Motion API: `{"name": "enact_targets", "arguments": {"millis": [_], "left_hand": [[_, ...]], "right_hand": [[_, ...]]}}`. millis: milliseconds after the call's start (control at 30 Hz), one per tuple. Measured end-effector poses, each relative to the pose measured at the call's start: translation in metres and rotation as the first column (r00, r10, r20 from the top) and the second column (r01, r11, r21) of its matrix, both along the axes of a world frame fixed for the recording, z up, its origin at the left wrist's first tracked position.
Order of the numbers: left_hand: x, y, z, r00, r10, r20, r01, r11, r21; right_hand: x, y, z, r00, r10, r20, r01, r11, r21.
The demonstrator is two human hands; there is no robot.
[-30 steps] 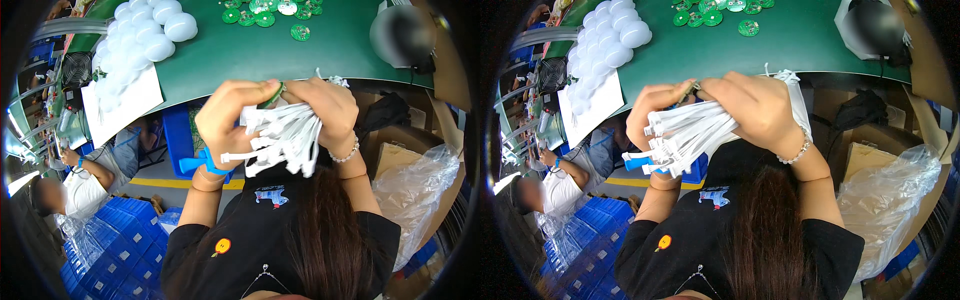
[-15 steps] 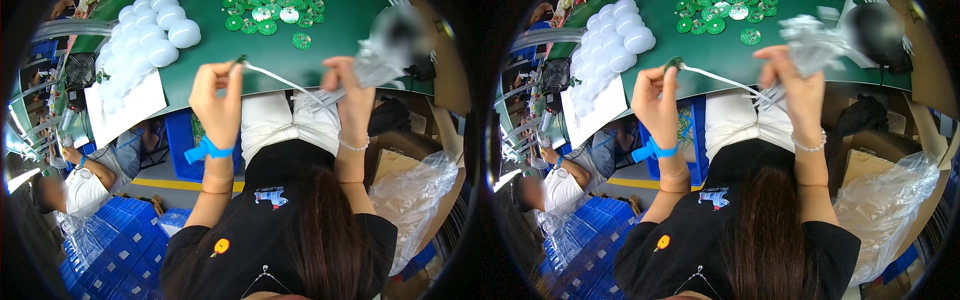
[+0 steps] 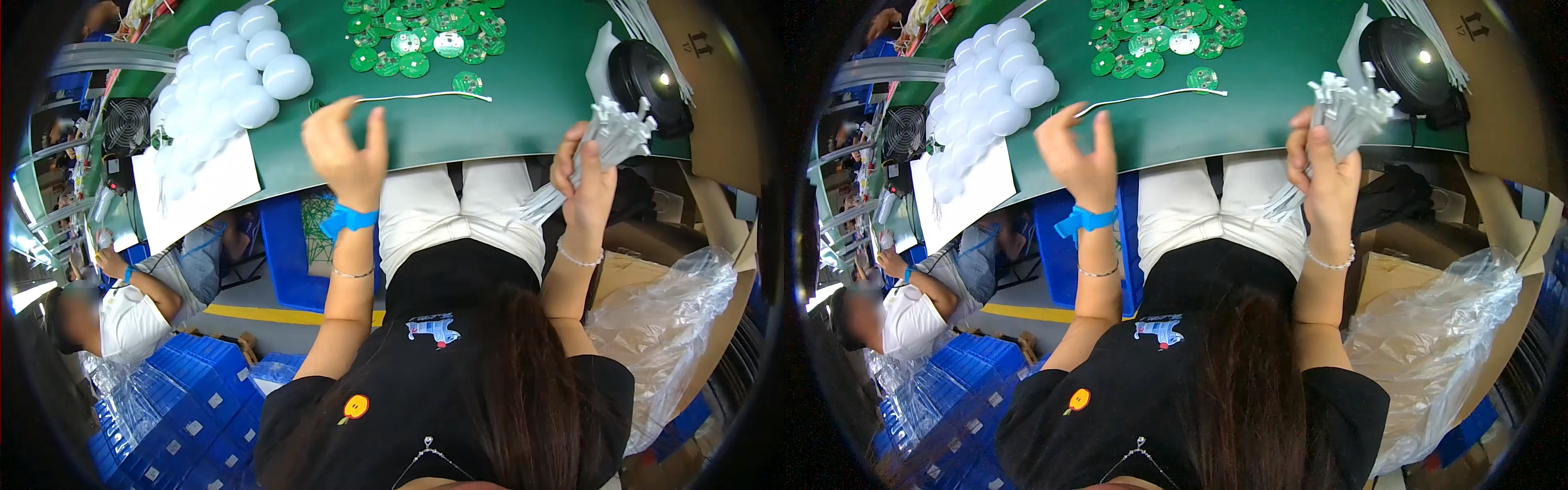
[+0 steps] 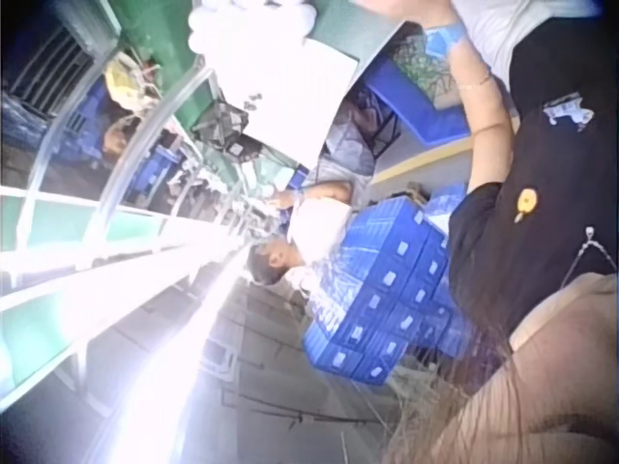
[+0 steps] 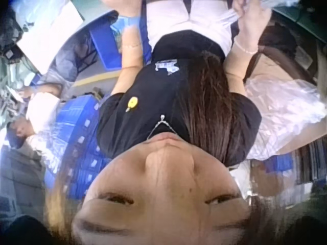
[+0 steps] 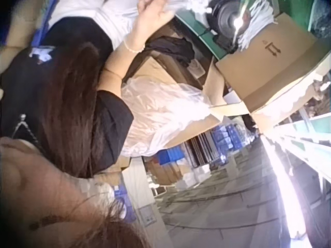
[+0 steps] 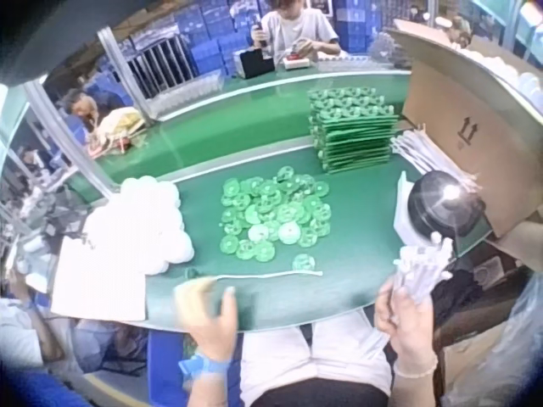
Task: Assembling and testing LED light bulb components on a production line.
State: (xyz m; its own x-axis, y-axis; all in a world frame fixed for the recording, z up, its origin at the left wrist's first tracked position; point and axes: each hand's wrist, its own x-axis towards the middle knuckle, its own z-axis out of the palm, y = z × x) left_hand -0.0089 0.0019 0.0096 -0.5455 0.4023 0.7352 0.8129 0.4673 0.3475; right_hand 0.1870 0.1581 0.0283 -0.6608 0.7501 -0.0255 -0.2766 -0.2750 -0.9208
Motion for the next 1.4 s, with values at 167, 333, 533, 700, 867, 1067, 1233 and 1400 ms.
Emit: {"name": "enact_targets", "arguments": {"millis": [167,333,533,700,867,1067,1233,1400], "left_hand": [[0.009,0.058,0.0,0.969,-0.236,0.07,0.245,0.951,-0.187],[0.014,0.077,-0.001,0.959,-0.226,0.171,0.273,0.898,-0.345],[0.009,0.082,-0.004,0.889,-0.329,0.318,0.391,0.908,-0.153],[0.012,0.074,0.009,0.798,-0.478,0.366,0.406,0.876,0.259],[0.064,0.059,0.031,0.155,-0.837,0.525,0.369,0.542,0.755],[0.078,0.041,0.037,-0.003,-0.81,0.586,0.248,0.567,0.785],[0.082,0.031,0.032,-0.07,-0.817,0.572,0.071,0.568,0.82],[0.085,0.014,0.038,0.138,-0.738,0.661,0.116,0.675,0.729]], "right_hand": [[0.0,-0.01,-0.005,0.98,0.126,0.152,-0.121,0.992,-0.045],[-0.001,-0.017,-0.01,0.977,0.169,0.133,-0.146,0.976,-0.164],[-0.001,-0.019,-0.003,0.972,0.166,0.163,-0.129,0.967,-0.218],[-0.007,-0.023,-0.006,0.989,0.069,0.133,-0.045,0.984,-0.172],[-0.007,-0.026,-0.01,0.979,0.105,0.177,-0.066,0.975,-0.212],[-0.013,-0.035,0.0,0.97,0.09,0.226,-0.063,0.99,-0.124],[-0.013,-0.041,0.003,0.953,0.133,0.271,-0.126,0.991,-0.041],[-0.006,-0.053,0.012,0.995,0.002,0.097,-0.007,0.999,0.054]]}}
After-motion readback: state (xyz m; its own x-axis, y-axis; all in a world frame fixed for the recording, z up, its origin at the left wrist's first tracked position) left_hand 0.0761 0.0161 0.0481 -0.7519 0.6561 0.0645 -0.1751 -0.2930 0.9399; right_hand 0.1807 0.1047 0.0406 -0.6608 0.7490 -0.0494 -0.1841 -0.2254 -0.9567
